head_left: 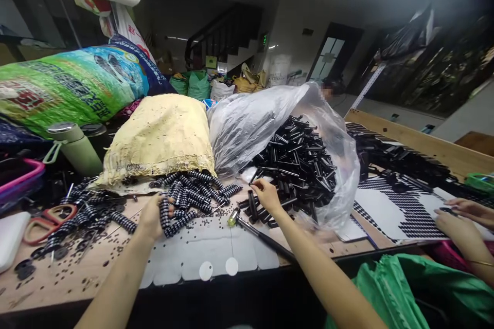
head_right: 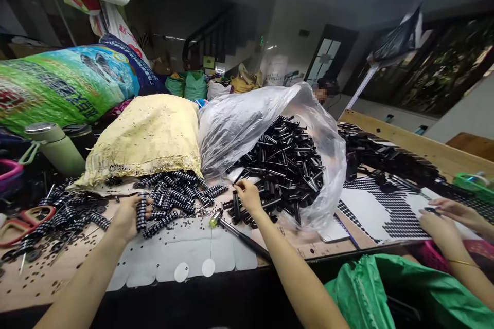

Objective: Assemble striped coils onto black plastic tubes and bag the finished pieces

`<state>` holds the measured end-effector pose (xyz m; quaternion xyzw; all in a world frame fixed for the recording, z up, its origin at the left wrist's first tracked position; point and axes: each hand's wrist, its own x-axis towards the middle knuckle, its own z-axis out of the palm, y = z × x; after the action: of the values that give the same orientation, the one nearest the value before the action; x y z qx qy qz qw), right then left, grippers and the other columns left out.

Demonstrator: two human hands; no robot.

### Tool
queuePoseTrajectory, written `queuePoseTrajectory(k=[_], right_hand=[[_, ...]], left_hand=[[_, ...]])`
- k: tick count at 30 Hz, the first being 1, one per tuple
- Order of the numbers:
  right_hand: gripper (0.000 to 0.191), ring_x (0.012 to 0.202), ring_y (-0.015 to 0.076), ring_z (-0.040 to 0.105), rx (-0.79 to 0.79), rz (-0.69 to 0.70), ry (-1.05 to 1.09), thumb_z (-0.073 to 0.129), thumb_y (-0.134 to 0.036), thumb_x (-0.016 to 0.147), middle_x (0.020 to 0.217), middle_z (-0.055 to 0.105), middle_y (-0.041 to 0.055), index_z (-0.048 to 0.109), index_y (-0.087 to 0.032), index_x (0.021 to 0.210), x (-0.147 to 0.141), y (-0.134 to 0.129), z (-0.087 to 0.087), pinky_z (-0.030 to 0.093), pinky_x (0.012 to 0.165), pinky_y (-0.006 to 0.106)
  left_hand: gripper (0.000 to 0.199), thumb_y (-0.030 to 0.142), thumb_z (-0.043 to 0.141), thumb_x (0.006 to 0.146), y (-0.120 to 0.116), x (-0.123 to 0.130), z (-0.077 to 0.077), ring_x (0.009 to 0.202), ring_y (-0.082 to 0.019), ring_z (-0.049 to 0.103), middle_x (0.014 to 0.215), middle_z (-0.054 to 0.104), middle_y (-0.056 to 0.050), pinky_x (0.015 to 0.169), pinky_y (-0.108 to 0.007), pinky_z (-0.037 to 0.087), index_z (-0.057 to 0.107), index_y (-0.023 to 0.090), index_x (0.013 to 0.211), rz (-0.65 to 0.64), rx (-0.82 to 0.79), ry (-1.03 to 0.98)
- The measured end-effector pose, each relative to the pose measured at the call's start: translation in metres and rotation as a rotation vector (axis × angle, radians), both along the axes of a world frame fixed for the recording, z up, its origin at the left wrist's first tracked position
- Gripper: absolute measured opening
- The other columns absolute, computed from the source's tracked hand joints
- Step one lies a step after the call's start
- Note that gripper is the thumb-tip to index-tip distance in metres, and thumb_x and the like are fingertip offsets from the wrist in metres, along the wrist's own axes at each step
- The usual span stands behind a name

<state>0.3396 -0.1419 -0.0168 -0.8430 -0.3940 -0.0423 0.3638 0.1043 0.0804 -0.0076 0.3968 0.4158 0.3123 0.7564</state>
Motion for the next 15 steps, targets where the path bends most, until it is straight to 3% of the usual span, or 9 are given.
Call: queuePoseTrajectory(k=[3, 6, 9, 11, 15], right_hand=[[0.027, 0.074, 0.0135, 0.06, 0.128, 0.098, 0.086, 0.044, -0.039, 0.083, 0.081, 0.062, 0.0037, 0.056, -0.015, 0.084, -0.042, -0.002, -0.015, 0.049, 0.067, 0.025], [0.023, 0.075, 0.0144, 0.061, 0.197, 0.187, 0.142, 0.049, -0.039, 0.081, 0.081, 0.063, 0.0045, 0.056, -0.016, 0.084, -0.077, -0.003, -0.028, 0.05, 0.067, 0.026], [0.02, 0.076, 0.0154, 0.061, 0.213, 0.248, 0.158, 0.049, -0.037, 0.08, 0.08, 0.063, 0.0041, 0.057, -0.018, 0.081, -0.092, -0.008, -0.033, 0.05, 0.068, 0.028], [0.022, 0.084, 0.0182, 0.06, 0.216, 0.246, 0.149, 0.052, -0.037, 0.078, 0.09, 0.063, 0.0062, 0.057, -0.018, 0.089, -0.092, -0.013, -0.03, 0.049, 0.075, 0.033], [0.078, 0.12, 0.03, 0.035, 0.131, 0.158, -0.078, 0.068, -0.045, 0.059, 0.13, 0.038, 0.0155, 0.037, -0.016, 0.124, -0.092, -0.019, -0.014, 0.033, 0.095, 0.048]], left_hand=[[0.012, 0.018, 0.053, 0.07, -0.051, 0.017, 0.004, 0.037, -0.004, 0.04, 0.065, 0.057, -0.001, 0.031, -0.014, 0.027, 0.053, 0.012, 0.081, -0.297, -0.078, -0.065], [0.018, 0.022, 0.065, 0.064, -0.087, 0.05, 0.005, 0.035, -0.001, 0.036, 0.06, 0.054, 0.0, 0.03, -0.012, 0.021, 0.052, 0.011, 0.072, -0.489, -0.115, -0.038], [0.026, 0.02, 0.071, 0.057, -0.102, 0.076, 0.002, 0.034, -0.001, 0.032, 0.047, 0.044, 0.005, 0.03, -0.012, 0.02, 0.047, 0.012, 0.061, -0.541, -0.119, -0.049], [0.029, 0.019, 0.074, 0.054, -0.104, 0.081, 0.0, 0.033, -0.001, 0.032, 0.044, 0.041, 0.007, 0.03, -0.012, 0.021, 0.046, 0.012, 0.06, -0.528, -0.075, -0.062], [0.033, 0.025, 0.074, 0.052, -0.108, 0.067, -0.002, 0.033, -0.002, 0.033, 0.044, 0.043, 0.008, 0.03, -0.013, 0.022, 0.049, 0.014, 0.068, -0.5, 0.068, -0.066]])
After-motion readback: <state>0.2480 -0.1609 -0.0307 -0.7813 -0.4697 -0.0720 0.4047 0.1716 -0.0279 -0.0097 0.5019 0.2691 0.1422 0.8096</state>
